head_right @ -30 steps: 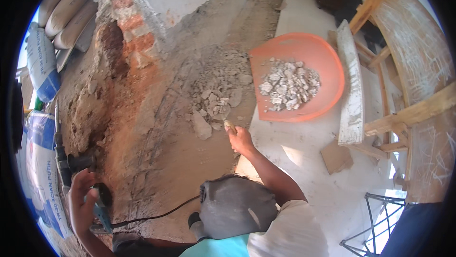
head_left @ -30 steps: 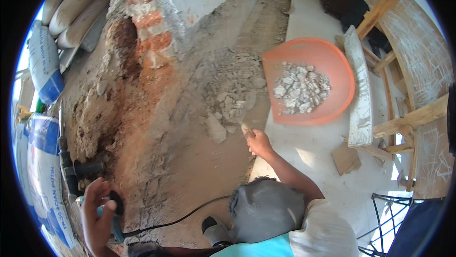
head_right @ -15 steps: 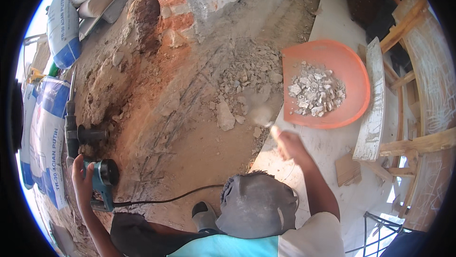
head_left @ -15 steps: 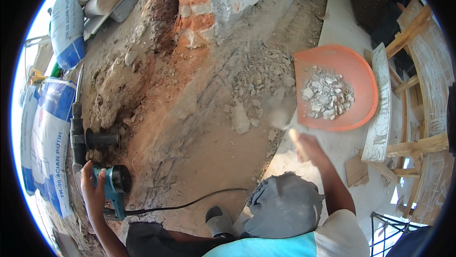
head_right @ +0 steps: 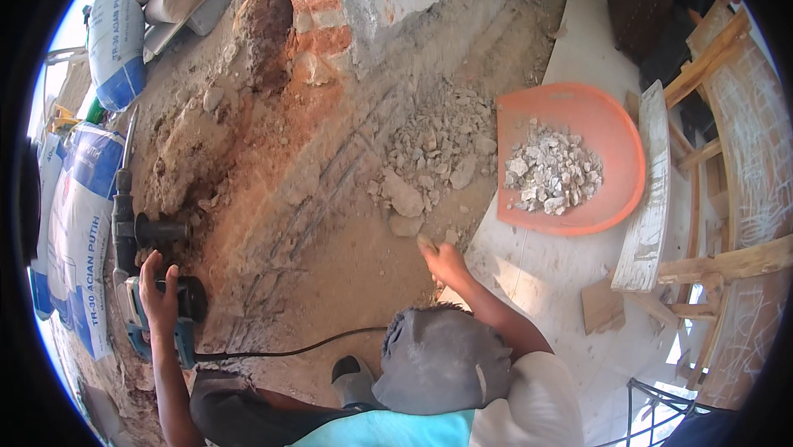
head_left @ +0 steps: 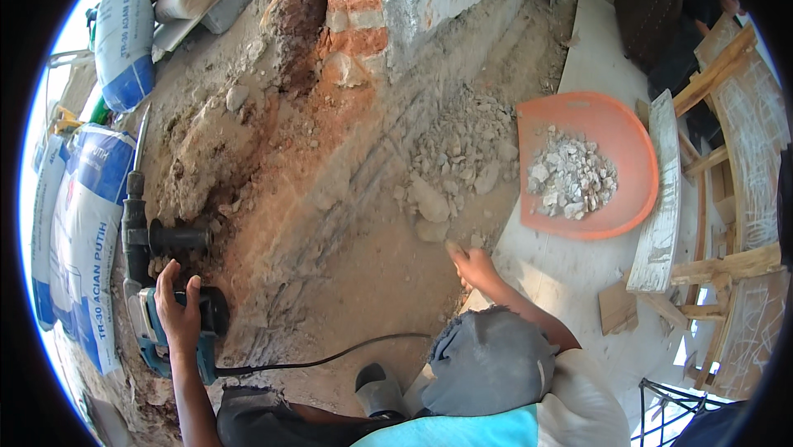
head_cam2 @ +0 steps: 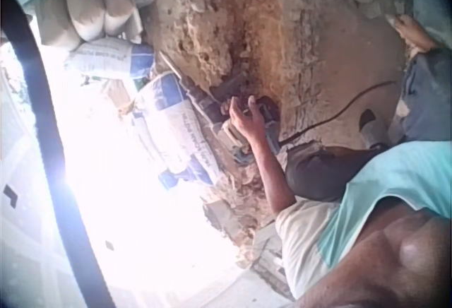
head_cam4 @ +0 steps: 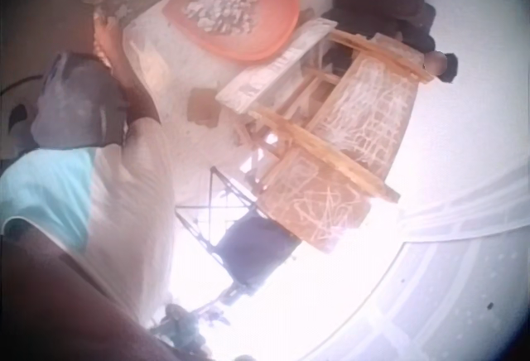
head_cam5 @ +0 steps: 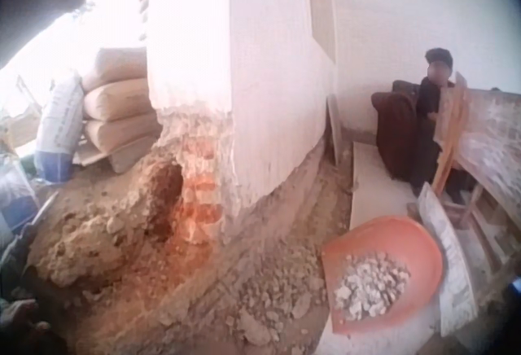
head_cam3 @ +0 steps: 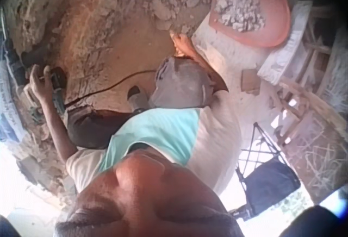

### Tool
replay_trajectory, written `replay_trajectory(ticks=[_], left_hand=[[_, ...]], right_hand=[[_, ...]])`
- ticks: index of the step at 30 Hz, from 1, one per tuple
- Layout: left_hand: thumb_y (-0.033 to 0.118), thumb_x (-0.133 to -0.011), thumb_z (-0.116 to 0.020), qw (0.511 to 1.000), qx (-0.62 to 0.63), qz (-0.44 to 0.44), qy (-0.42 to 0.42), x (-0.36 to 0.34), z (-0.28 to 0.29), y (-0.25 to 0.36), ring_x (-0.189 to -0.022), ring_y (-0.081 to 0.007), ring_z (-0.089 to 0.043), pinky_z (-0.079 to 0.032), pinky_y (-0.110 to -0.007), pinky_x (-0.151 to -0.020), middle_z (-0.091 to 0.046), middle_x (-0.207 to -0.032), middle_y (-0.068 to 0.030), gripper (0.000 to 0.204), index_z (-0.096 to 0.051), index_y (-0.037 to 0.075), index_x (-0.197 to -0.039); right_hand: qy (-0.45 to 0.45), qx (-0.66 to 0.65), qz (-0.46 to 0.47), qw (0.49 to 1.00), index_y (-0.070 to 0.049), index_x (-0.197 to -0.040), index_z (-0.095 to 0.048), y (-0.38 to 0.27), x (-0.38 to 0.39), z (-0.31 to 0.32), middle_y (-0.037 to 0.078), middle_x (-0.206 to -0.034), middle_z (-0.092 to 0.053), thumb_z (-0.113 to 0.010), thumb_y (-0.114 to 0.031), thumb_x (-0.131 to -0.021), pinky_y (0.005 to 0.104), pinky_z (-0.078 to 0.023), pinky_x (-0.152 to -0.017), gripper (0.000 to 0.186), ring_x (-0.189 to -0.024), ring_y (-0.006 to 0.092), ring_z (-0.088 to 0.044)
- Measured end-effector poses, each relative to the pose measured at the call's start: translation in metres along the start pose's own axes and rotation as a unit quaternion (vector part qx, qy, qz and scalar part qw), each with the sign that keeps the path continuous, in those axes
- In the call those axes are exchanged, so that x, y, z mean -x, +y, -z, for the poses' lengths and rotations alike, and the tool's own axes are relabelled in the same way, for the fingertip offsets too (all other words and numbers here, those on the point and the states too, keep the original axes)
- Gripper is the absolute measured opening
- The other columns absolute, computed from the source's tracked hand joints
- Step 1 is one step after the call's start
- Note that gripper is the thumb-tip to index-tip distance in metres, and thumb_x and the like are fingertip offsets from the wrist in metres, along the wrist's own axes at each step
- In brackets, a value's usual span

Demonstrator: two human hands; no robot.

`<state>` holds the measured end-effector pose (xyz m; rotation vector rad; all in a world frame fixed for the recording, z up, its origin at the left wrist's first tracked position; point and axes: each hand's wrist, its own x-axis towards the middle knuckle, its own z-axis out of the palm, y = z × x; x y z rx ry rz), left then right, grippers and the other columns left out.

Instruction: The person uses a trowel to move concrete debris into a basin and then operates a jackhammer to break up a floor surface near an exposed brick wall.

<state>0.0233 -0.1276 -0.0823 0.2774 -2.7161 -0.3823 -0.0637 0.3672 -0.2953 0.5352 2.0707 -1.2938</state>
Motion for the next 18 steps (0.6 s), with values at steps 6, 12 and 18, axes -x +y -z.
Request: replay_trajectory(ticks=[6, 12, 18], left_hand=[[0.024, -0.092, -0.066, 0.999, 0.023, 0.010, 0.032, 0.000, -0.003, -0.004, -0.106, -0.0301, -0.062, -0.047, -0.039, -0.093, -0.064, -0.112, -0.0171, 0.039, -0.056, 0.000, -0.122], [0.022, -0.091, -0.067, 0.999, 0.025, 0.007, 0.030, -0.004, -0.002, 0.002, -0.104, -0.0280, -0.063, -0.047, -0.037, -0.092, -0.065, -0.109, -0.0166, 0.036, -0.059, -0.001, -0.119], [0.018, -0.093, -0.064, 0.999, -0.029, -0.005, 0.034, -0.008, -0.001, -0.015, -0.100, -0.0274, -0.064, -0.048, -0.036, -0.089, -0.066, -0.106, -0.0152, 0.030, -0.060, -0.001, -0.115]], right_hand=[[0.193, 0.119, 0.213, 0.950, 0.003, -0.099, -0.063, 0.032, -0.052, -0.019, 0.027, -0.087, -0.066, -0.059, -0.038, -0.089, 0.0470, -0.050, -0.075, 0.042, -0.086, 0.0457, -0.063], [0.184, 0.091, 0.199, 0.958, 0.000, -0.099, -0.064, 0.031, -0.031, -0.007, 0.028, -0.087, -0.065, -0.060, -0.041, -0.089, 0.0487, -0.049, -0.075, 0.042, -0.088, 0.0455, -0.062], [0.167, -0.050, 0.122, 0.977, -0.001, -0.092, -0.060, 0.051, -0.005, 0.046, 0.016, -0.068, -0.061, -0.060, -0.045, -0.090, 0.0405, -0.049, -0.055, 0.044, -0.057, 0.0318, -0.060]])
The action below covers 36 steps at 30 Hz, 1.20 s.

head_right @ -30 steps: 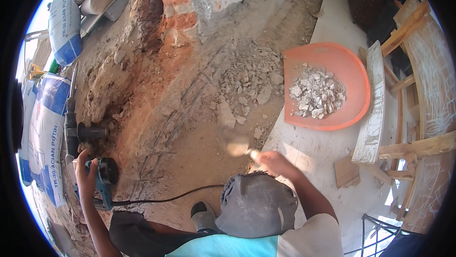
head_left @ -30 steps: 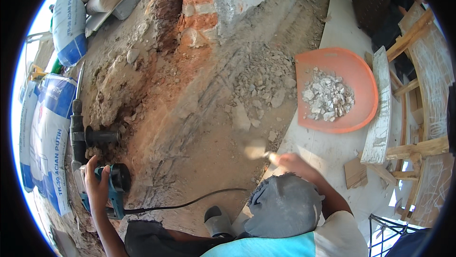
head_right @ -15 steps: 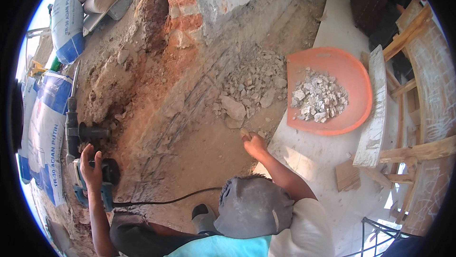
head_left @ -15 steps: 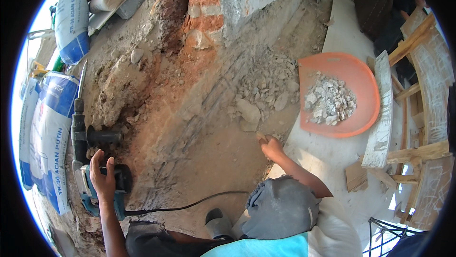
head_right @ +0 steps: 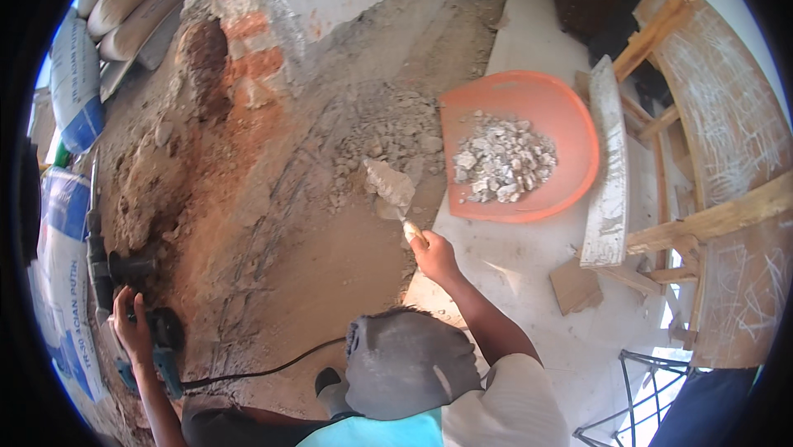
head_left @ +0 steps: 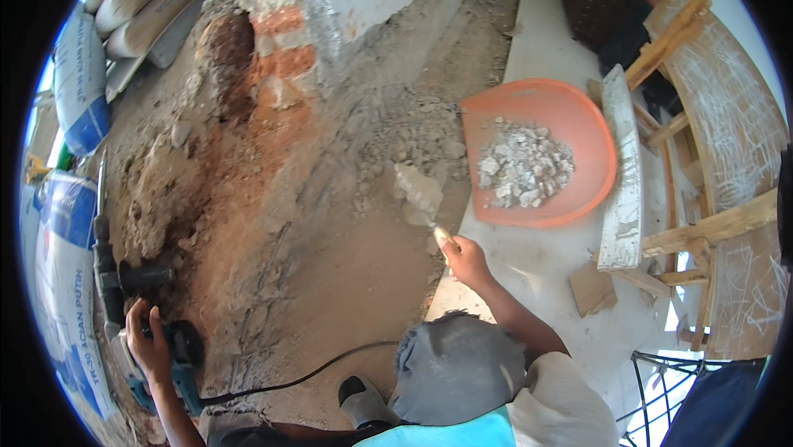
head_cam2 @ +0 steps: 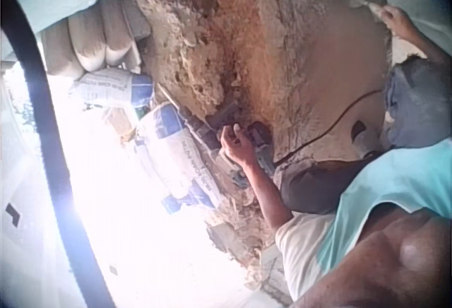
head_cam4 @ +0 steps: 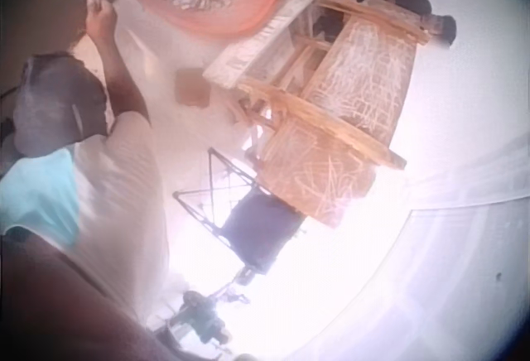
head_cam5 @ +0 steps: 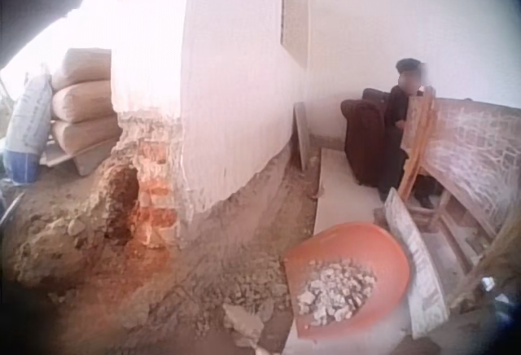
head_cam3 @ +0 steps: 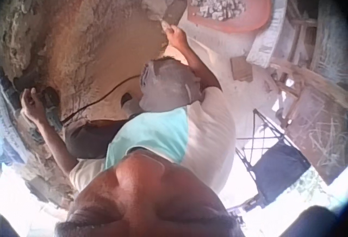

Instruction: The person uses a trowel to move concrete debris into a basin and then operates a jackhammer to break up a floor surface near an exposed brick wall.

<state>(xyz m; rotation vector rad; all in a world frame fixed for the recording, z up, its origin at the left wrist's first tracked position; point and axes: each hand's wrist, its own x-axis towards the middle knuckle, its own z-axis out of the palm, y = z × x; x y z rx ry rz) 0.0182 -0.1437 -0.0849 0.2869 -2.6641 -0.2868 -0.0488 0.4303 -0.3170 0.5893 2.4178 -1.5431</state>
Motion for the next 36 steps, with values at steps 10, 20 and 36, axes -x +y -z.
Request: replay_trajectory(ticks=[10, 20, 36], left_hand=[[0.020, -0.093, -0.064, 1.000, -0.019, -0.009, 0.015, -0.006, -0.007, 0.000, -0.096, -0.0283, -0.063, -0.047, -0.038, -0.088, -0.066, -0.102, -0.0152, 0.029, -0.061, 0.000, -0.113], [0.021, -0.092, -0.064, 0.999, -0.032, 0.001, 0.021, -0.001, -0.007, 0.001, -0.095, -0.0282, -0.063, -0.047, -0.038, -0.087, -0.066, -0.102, -0.0138, 0.028, -0.062, 0.001, -0.113], [0.024, -0.093, -0.062, 0.998, -0.053, -0.010, 0.039, -0.001, -0.009, 0.005, -0.095, -0.0302, -0.061, -0.045, -0.039, -0.087, -0.065, -0.100, -0.0129, 0.028, -0.062, 0.002, -0.109]], right_hand=[[0.082, -0.223, -0.130, 0.963, -0.004, -0.101, -0.058, -0.026, -0.013, 0.113, 0.009, -0.065, -0.057, -0.052, -0.040, -0.096, 0.0311, -0.043, -0.036, 0.037, -0.041, 0.0167, -0.052], [-0.110, 0.040, -0.016, 0.993, 0.002, -0.079, -0.062, 0.010, 0.057, 0.005, 0.009, -0.060, -0.058, -0.058, -0.035, -0.093, 0.0341, -0.042, -0.039, 0.039, -0.043, 0.0169, -0.055], [0.048, 0.071, 0.076, 0.993, 0.003, -0.088, -0.064, 0.012, -0.064, -0.068, 0.027, -0.081, -0.063, -0.057, -0.041, -0.091, 0.0476, -0.047, -0.073, 0.045, -0.082, 0.0456, -0.061]])
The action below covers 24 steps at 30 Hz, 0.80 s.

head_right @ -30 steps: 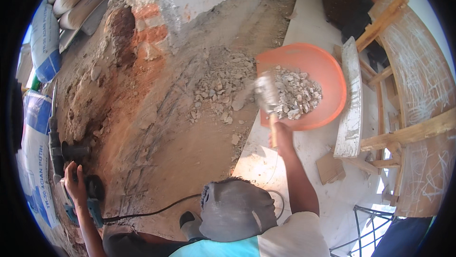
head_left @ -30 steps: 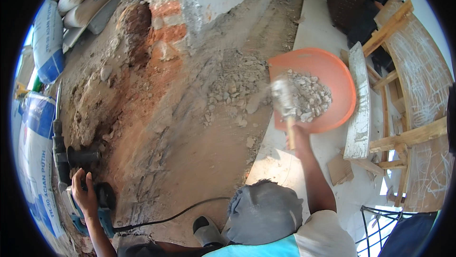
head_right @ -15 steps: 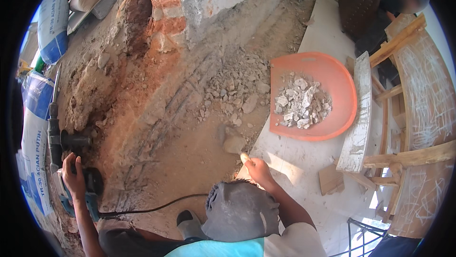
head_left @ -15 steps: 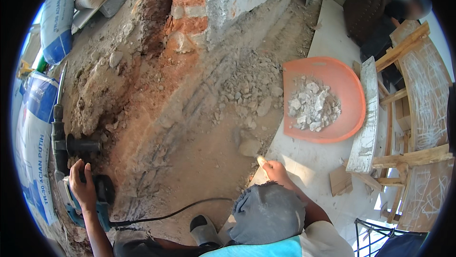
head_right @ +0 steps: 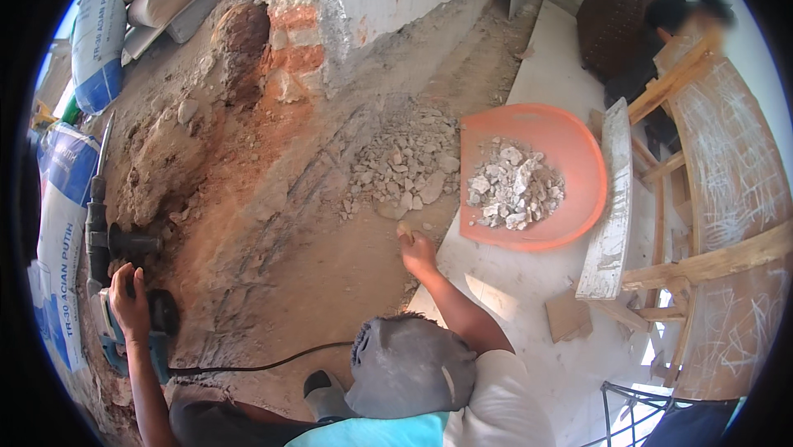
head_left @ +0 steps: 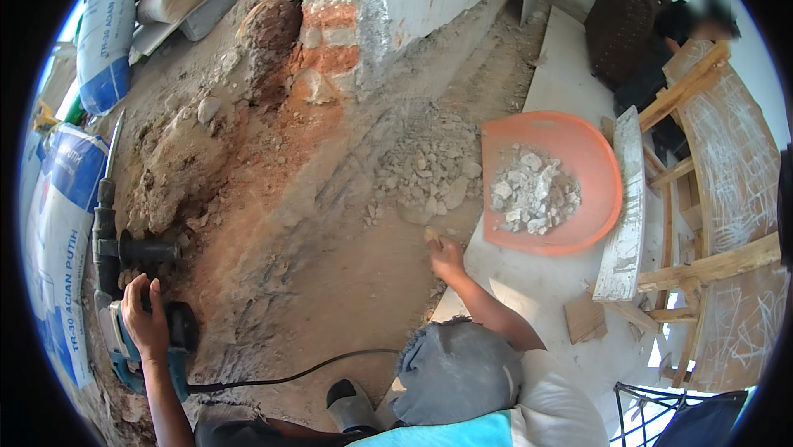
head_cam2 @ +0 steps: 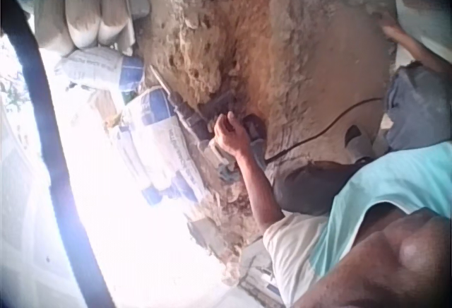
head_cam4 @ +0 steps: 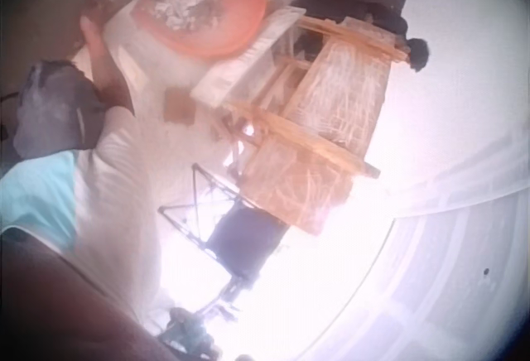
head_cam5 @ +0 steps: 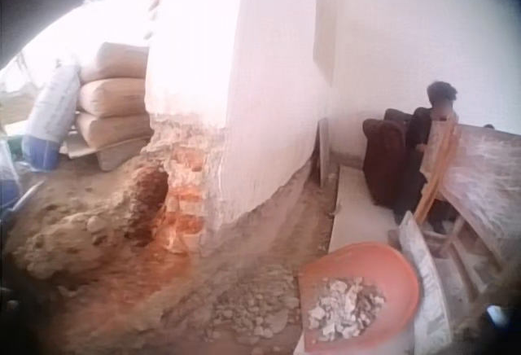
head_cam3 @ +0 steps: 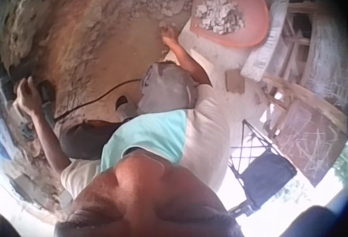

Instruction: The person uses a trowel to move concrete debris into a basin and then operates a jackhammer to break up a floor surface near an exposed brick wall.

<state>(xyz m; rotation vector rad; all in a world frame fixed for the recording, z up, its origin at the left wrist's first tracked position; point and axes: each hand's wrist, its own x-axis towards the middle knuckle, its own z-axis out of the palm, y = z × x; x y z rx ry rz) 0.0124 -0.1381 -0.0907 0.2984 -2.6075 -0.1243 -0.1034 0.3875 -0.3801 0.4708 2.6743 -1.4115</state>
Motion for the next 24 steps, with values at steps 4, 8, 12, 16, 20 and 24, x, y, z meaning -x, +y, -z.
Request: replay_trajectory(ticks=[4, 8, 12, 16, 20, 24], left_hand=[[0.023, -0.093, -0.062, 1.000, 0.005, 0.009, -0.003, -0.003, 0.000, 0.009, -0.095, -0.0299, -0.061, -0.045, -0.039, -0.086, -0.065, -0.100, -0.0129, 0.026, -0.062, 0.002, -0.110], [0.022, -0.094, -0.061, 1.000, 0.010, 0.013, -0.008, 0.000, 0.001, 0.007, -0.096, -0.0300, -0.061, -0.046, -0.039, -0.086, -0.065, -0.100, -0.0142, 0.026, -0.061, 0.002, -0.111], [0.021, -0.095, -0.061, 1.000, 0.027, 0.008, 0.007, 0.005, -0.003, -0.007, -0.096, -0.0294, -0.062, -0.046, -0.040, -0.086, -0.065, -0.101, -0.0151, 0.026, -0.061, 0.001, -0.111], [0.020, -0.095, -0.061, 1.000, 0.026, 0.003, 0.009, 0.002, -0.004, 0.000, -0.095, -0.0293, -0.062, -0.046, -0.039, -0.087, -0.065, -0.100, -0.0149, 0.026, -0.061, -0.001, -0.110], [0.019, -0.094, -0.062, 0.999, 0.030, 0.012, 0.009, 0.002, -0.004, -0.003, -0.095, -0.0289, -0.062, -0.047, -0.039, -0.086, -0.065, -0.101, -0.0148, 0.026, -0.061, -0.001, -0.111], [0.018, -0.094, -0.062, 1.000, 0.027, 0.013, 0.007, 0.002, -0.007, -0.011, -0.096, -0.0285, -0.062, -0.047, -0.038, -0.086, -0.065, -0.102, -0.0150, 0.026, -0.061, -0.001, -0.111]], right_hand=[[-0.020, -0.016, -0.021, 0.999, 0.002, -0.088, -0.062, -0.013, 0.014, 0.027, 0.022, -0.074, -0.064, -0.057, -0.041, -0.093, 0.0428, -0.050, -0.058, 0.043, -0.062, 0.0357, -0.063], [-0.038, -0.145, -0.124, 0.981, -0.002, -0.094, -0.060, -0.057, 0.038, 0.075, 0.012, -0.067, -0.061, -0.056, -0.041, -0.094, 0.0342, -0.046, -0.040, 0.040, -0.045, 0.0204, -0.057], [0.017, -0.256, -0.151, 0.955, -0.002, -0.103, -0.057, -0.050, 0.035, 0.124, 0.010, -0.066, -0.058, -0.054, -0.042, -0.095, 0.0334, -0.045, -0.037, 0.040, -0.044, 0.0189, -0.056], [0.043, -0.380, -0.211, 0.899, -0.003, -0.106, -0.056, -0.027, 0.017, 0.182, 0.010, -0.066, -0.058, -0.053, -0.049, -0.095, 0.0348, -0.045, -0.037, 0.047, -0.044, 0.0208, -0.055], [-0.013, -0.361, -0.231, 0.903, -0.003, -0.103, -0.056, -0.023, 0.041, 0.169, 0.011, -0.068, -0.058, -0.051, -0.052, -0.095, 0.0361, -0.046, -0.040, 0.050, -0.046, 0.0212, -0.055], [-0.081, -0.436, -0.280, 0.851, -0.003, -0.101, -0.054, -0.019, 0.085, 0.122, 0.010, -0.069, -0.058, -0.058, -0.044, -0.094, 0.0339, -0.048, -0.044, 0.042, -0.052, 0.0192, -0.057]])
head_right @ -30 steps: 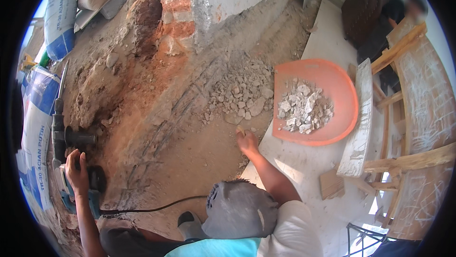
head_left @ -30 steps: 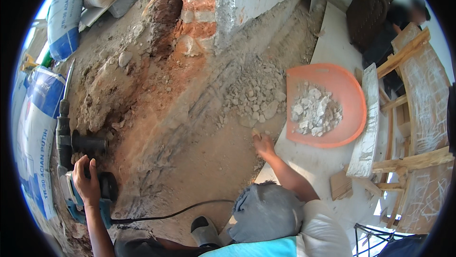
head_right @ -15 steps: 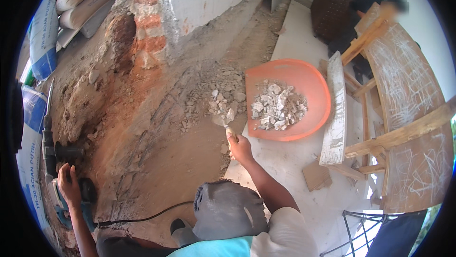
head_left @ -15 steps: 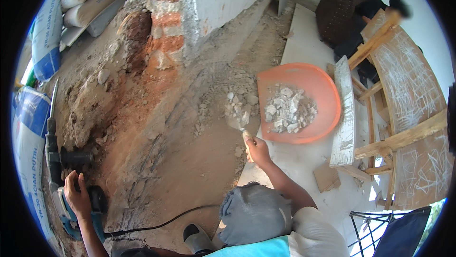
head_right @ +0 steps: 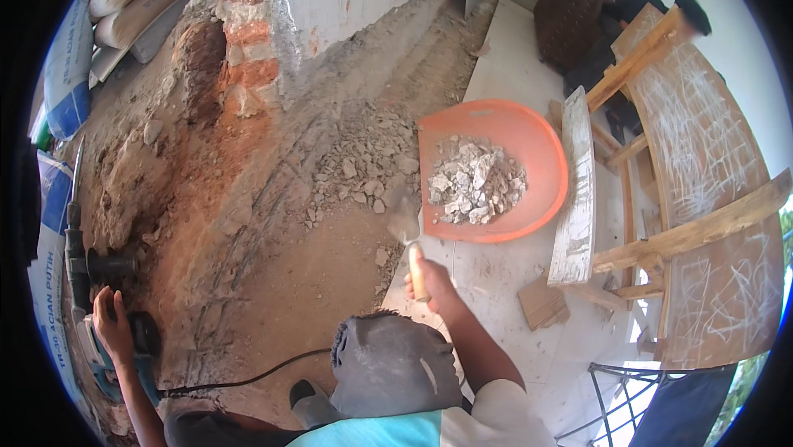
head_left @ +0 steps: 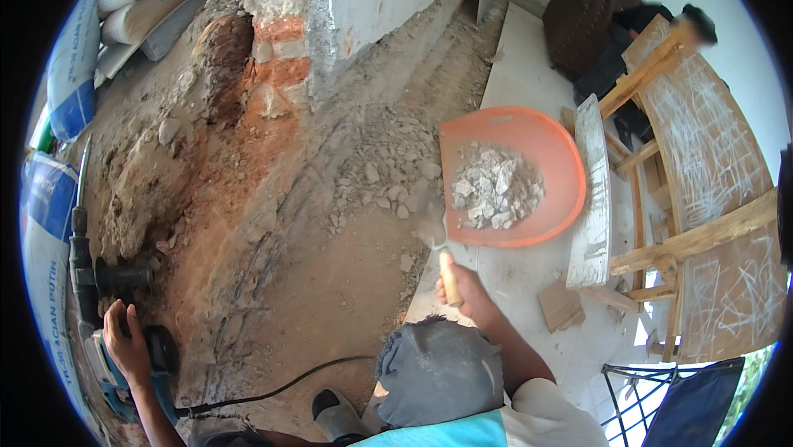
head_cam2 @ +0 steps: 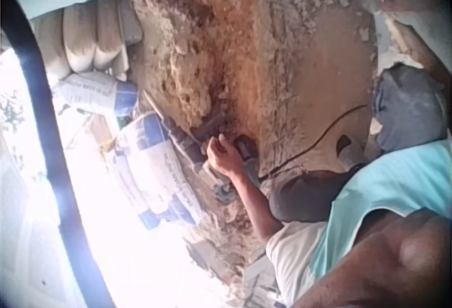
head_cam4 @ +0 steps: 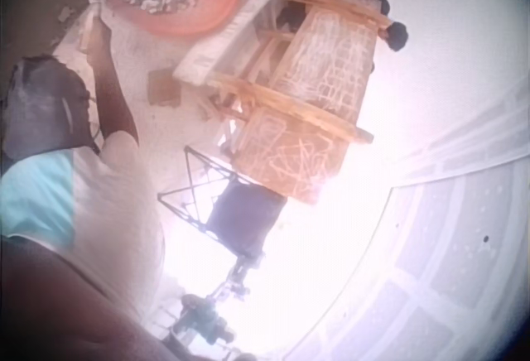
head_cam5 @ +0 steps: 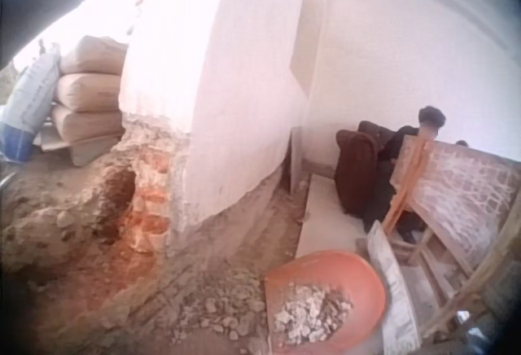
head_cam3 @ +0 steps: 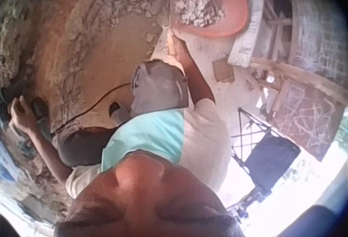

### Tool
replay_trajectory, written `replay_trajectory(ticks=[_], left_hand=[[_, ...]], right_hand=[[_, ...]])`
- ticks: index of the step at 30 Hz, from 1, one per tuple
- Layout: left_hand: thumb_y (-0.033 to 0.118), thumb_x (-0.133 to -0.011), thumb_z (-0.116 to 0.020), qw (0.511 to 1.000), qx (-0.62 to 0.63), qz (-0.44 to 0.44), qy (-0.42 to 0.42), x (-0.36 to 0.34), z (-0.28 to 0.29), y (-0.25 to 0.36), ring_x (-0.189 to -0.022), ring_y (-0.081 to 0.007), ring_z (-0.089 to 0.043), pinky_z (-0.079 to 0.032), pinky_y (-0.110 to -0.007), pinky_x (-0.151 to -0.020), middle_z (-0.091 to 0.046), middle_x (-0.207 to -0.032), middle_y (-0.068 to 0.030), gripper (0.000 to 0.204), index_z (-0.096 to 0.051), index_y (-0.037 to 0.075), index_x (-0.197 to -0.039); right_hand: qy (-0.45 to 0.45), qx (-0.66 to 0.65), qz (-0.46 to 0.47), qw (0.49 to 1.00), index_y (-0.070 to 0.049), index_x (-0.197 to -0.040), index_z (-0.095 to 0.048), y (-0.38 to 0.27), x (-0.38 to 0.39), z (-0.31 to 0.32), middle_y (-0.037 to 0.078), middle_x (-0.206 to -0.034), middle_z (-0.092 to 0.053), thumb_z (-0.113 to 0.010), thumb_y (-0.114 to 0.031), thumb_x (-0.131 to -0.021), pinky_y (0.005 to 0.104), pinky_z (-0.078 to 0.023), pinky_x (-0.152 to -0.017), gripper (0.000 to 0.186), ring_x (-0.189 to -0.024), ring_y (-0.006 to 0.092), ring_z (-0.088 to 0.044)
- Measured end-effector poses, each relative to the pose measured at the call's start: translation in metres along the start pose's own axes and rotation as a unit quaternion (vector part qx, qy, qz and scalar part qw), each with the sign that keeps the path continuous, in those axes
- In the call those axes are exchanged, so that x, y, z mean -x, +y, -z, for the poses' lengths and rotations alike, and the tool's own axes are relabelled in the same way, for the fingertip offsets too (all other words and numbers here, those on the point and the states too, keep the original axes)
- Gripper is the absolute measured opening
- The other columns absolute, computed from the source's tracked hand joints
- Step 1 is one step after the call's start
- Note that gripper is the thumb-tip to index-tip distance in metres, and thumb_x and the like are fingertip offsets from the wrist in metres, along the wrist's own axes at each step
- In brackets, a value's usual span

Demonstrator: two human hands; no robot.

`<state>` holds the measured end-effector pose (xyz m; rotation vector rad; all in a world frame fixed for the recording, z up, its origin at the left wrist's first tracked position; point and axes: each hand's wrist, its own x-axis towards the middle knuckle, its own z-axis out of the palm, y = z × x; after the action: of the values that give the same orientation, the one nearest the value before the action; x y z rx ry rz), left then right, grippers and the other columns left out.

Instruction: The person uses a trowel to move concrete debris into a basin and then operates a jackhammer to break up a floor surface near an exposed brick wall.

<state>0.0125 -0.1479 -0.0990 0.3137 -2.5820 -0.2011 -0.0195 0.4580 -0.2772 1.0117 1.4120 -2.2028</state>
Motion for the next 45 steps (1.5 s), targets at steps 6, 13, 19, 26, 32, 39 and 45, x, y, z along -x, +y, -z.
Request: replay_trajectory(ticks=[6, 13, 19, 26, 32, 39, 45], left_hand=[[0.019, -0.095, -0.060, 1.000, 0.003, -0.006, -0.009, 0.000, -0.003, -0.005, -0.102, -0.0302, -0.062, -0.047, -0.038, -0.090, -0.065, -0.107, -0.0166, 0.028, -0.060, -0.002, -0.114], [0.018, -0.096, -0.060, 1.000, 0.012, 0.000, -0.007, 0.003, -0.004, -0.013, -0.100, -0.0288, -0.062, -0.047, -0.037, -0.089, -0.064, -0.107, -0.0169, 0.028, -0.060, -0.001, -0.116], [0.018, -0.096, -0.059, 1.000, -0.017, 0.000, 0.002, 0.002, -0.005, -0.018, -0.100, -0.0287, -0.062, -0.048, -0.037, -0.088, -0.064, -0.107, -0.0171, 0.029, -0.060, -0.001, -0.117], [0.022, -0.097, -0.058, 0.997, -0.039, 0.046, -0.055, -0.005, -0.001, -0.012, -0.111, -0.0306, -0.060, -0.045, -0.036, -0.098, -0.063, -0.118, -0.0182, 0.033, -0.059, -0.003, -0.119], [0.021, -0.097, -0.058, 0.998, -0.025, 0.025, -0.059, -0.004, -0.005, -0.025, -0.111, -0.0298, -0.060, -0.045, -0.035, -0.097, -0.063, -0.118, -0.0184, 0.033, -0.059, -0.004, -0.119], [0.021, -0.097, -0.058, 0.998, 0.013, 0.036, -0.057, 0.002, -0.002, -0.033, -0.110, -0.0283, -0.060, -0.044, -0.034, -0.098, -0.064, -0.117, -0.0171, 0.032, -0.060, -0.003, -0.118], [0.017, -0.097, -0.057, 0.999, 0.031, -0.005, -0.019, 0.003, -0.011, -0.038, -0.101, -0.0285, -0.062, -0.047, -0.036, -0.092, -0.065, -0.109, -0.0168, 0.028, -0.059, -0.003, -0.116]], right_hand=[[0.069, 0.194, 0.093, 0.974, -0.002, -0.094, -0.054, 0.028, 0.023, -0.015, 0.005, -0.068, -0.057, -0.071, -0.032, -0.087, 0.0295, -0.046, -0.047, 0.035, -0.050, 0.0137, -0.055], [0.233, 0.251, 0.269, 0.900, -0.004, -0.081, -0.053, -0.011, 0.010, 0.048, 0.003, -0.067, -0.056, -0.077, -0.027, -0.082, 0.0267, -0.045, -0.049, 0.033, -0.053, 0.0087, -0.053], [0.308, 0.249, 0.264, 0.879, 0.001, -0.081, -0.061, -0.053, 0.014, 0.084, 0.009, -0.071, -0.058, -0.079, -0.032, -0.077, 0.0357, -0.044, -0.060, 0.038, -0.065, 0.0174, -0.056], [0.466, 0.390, 0.293, 0.739, 0.001, -0.107, -0.066, -0.117, -0.043, 0.178, 0.026, -0.099, -0.060, -0.078, -0.044, -0.070, 0.0435, -0.048, -0.087, 0.059, -0.099, 0.0371, -0.060], [0.443, 0.406, 0.227, 0.766, -0.004, -0.119, -0.063, -0.164, -0.042, 0.195, 0.025, -0.103, -0.066, -0.076, -0.041, -0.071, 0.0422, -0.050, -0.088, 0.062, -0.099, 0.0365, -0.064], [0.517, 0.343, 0.237, 0.747, -0.003, -0.123, -0.060, -0.105, -0.032, 0.173, 0.022, -0.100, -0.068, -0.074, -0.034, -0.072, 0.0410, -0.050, -0.084, 0.061, -0.094, 0.0348, -0.066], [0.517, 0.309, 0.235, 0.763, 0.002, -0.113, -0.063, -0.123, -0.048, 0.232, 0.023, -0.099, -0.068, -0.076, -0.037, -0.070, 0.0425, -0.051, -0.082, 0.059, -0.096, 0.0340, -0.067]])
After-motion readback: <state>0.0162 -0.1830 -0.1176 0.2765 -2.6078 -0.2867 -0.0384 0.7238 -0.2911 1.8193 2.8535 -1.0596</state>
